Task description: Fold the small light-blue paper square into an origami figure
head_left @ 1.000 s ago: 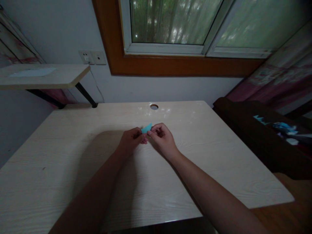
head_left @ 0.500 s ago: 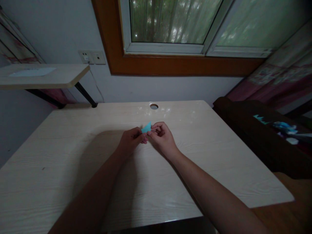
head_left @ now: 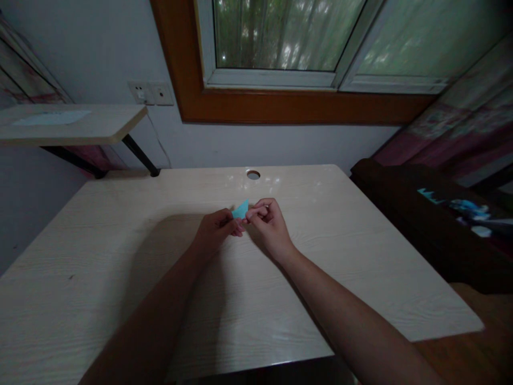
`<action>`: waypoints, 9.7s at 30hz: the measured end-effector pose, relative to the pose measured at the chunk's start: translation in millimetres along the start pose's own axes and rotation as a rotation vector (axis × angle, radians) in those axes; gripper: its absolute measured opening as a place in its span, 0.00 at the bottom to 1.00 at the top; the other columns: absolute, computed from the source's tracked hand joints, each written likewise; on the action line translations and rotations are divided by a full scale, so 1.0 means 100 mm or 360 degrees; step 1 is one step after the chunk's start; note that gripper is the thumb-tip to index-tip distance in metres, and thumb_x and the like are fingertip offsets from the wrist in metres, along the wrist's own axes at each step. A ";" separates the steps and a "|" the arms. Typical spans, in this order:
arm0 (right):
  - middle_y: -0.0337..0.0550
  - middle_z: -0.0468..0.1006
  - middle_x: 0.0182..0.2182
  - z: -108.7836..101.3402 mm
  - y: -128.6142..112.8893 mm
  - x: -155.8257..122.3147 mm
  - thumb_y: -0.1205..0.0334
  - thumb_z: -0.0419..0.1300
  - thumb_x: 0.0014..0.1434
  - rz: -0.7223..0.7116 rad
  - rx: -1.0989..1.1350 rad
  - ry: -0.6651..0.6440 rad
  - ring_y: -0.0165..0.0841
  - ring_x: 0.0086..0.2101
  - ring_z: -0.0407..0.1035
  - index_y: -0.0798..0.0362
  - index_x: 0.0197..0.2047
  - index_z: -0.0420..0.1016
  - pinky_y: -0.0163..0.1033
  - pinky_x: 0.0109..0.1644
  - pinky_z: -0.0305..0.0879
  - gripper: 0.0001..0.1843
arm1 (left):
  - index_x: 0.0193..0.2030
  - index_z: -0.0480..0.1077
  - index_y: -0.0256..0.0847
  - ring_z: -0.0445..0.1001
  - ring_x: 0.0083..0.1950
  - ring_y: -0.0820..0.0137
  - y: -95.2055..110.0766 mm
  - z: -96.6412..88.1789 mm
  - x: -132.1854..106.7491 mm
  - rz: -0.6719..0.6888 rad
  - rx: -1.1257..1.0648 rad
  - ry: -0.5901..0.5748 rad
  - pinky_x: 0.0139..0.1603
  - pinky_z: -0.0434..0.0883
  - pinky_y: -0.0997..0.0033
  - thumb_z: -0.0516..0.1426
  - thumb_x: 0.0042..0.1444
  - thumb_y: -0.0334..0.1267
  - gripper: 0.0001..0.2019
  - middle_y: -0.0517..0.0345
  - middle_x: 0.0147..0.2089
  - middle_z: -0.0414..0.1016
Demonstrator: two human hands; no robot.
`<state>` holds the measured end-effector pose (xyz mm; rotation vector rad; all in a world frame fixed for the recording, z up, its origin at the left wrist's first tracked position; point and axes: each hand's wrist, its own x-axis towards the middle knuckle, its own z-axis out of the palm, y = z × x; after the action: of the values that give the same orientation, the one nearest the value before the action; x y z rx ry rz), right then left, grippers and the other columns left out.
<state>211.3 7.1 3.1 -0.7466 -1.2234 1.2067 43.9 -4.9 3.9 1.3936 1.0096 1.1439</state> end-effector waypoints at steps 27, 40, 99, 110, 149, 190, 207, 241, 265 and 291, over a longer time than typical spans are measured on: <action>0.30 0.76 0.25 -0.02 0.03 0.03 0.62 0.67 0.53 0.0058 -0.0022 0.0076 0.29 0.28 0.73 0.48 0.43 0.64 0.38 0.37 0.68 0.17 | 0.30 0.69 0.37 0.79 0.27 0.70 0.10 0.04 0.01 -0.0165 -0.0109 -0.0043 0.31 0.76 0.71 0.62 0.54 0.47 0.14 0.53 0.29 0.81; 0.31 0.76 0.25 -0.03 -0.02 0.05 0.61 0.65 0.56 0.0019 -0.0107 0.0144 0.29 0.28 0.73 0.48 0.41 0.64 0.38 0.37 0.67 0.13 | 0.33 0.70 0.36 0.79 0.28 0.70 0.09 0.02 0.03 -0.0122 -0.0100 -0.0004 0.32 0.76 0.71 0.59 0.57 0.44 0.12 0.53 0.29 0.81; 0.30 0.74 0.25 -0.02 0.04 0.03 0.64 0.68 0.50 0.0131 -0.0043 -0.0032 0.27 0.26 0.67 0.48 0.50 0.66 0.35 0.33 0.63 0.25 | 0.29 0.70 0.38 0.78 0.28 0.72 0.01 0.00 0.06 -0.0153 0.0093 -0.0022 0.33 0.76 0.73 0.62 0.54 0.44 0.12 0.58 0.28 0.79; 0.26 0.73 0.22 -0.07 -0.01 0.10 0.67 0.67 0.48 0.0147 0.0097 0.0266 0.28 0.25 0.70 0.48 0.47 0.63 0.38 0.38 0.68 0.25 | 0.30 0.70 0.37 0.77 0.26 0.72 0.07 0.00 0.06 -0.0136 0.0050 0.0104 0.31 0.75 0.72 0.61 0.54 0.41 0.09 0.56 0.27 0.79; 0.33 0.79 0.27 -0.04 -0.06 0.08 0.66 0.63 0.51 0.0157 0.0110 0.0126 0.31 0.30 0.74 0.49 0.49 0.65 0.43 0.44 0.72 0.22 | 0.29 0.72 0.38 0.76 0.27 0.71 0.11 -0.01 0.06 -0.0173 0.0035 0.0100 0.32 0.73 0.72 0.62 0.54 0.44 0.12 0.55 0.28 0.80; 0.29 0.72 0.27 -0.08 0.07 0.06 0.60 0.64 0.55 0.0153 0.0037 -0.0143 0.28 0.30 0.73 0.44 0.52 0.64 0.40 0.43 0.72 0.22 | 0.38 0.72 0.39 0.76 0.37 0.70 0.04 -0.07 0.10 0.0027 -0.0023 0.0265 0.37 0.74 0.72 0.55 0.61 0.48 0.14 0.55 0.37 0.77; 0.35 0.78 0.30 -0.12 0.08 0.03 0.62 0.65 0.53 0.0027 -0.0365 -0.0178 0.29 0.28 0.70 0.46 0.52 0.64 0.36 0.36 0.67 0.23 | 0.46 0.70 0.40 0.72 0.32 0.74 0.02 -0.07 0.12 0.0085 -0.0033 0.0187 0.35 0.69 0.75 0.63 0.52 0.36 0.14 0.63 0.31 0.73; 0.44 0.79 0.39 -0.12 -0.07 0.07 0.63 0.65 0.58 -0.0463 -0.0601 -0.0278 0.34 0.41 0.74 0.45 0.40 0.82 0.41 0.44 0.72 0.07 | 0.41 0.79 0.42 0.80 0.41 0.68 -0.11 -0.14 0.10 0.0450 0.0289 0.0263 0.46 0.76 0.69 0.64 0.53 0.36 0.08 0.54 0.40 0.82; 0.42 0.76 0.40 -0.10 -0.08 0.07 0.61 0.65 0.58 -0.0334 -0.0560 -0.0222 0.35 0.43 0.71 0.44 0.36 0.82 0.45 0.50 0.68 0.03 | 0.40 0.79 0.41 0.81 0.42 0.66 -0.04 -0.10 0.05 0.0354 0.0152 0.0217 0.48 0.78 0.65 0.67 0.50 0.40 0.10 0.53 0.41 0.83; 0.36 0.71 0.26 -0.05 0.00 0.04 0.53 0.69 0.51 0.0156 -0.0242 -0.0066 0.28 0.25 0.62 0.51 0.33 0.71 0.34 0.30 0.59 0.14 | 0.37 0.73 0.38 0.80 0.36 0.69 0.03 -0.03 0.03 0.0310 -0.0066 0.0230 0.43 0.79 0.67 0.66 0.51 0.40 0.10 0.55 0.36 0.79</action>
<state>215.5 11.7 3.0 -0.9063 -1.3369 1.2236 41.4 -2.1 7.2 1.4150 0.9603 1.4186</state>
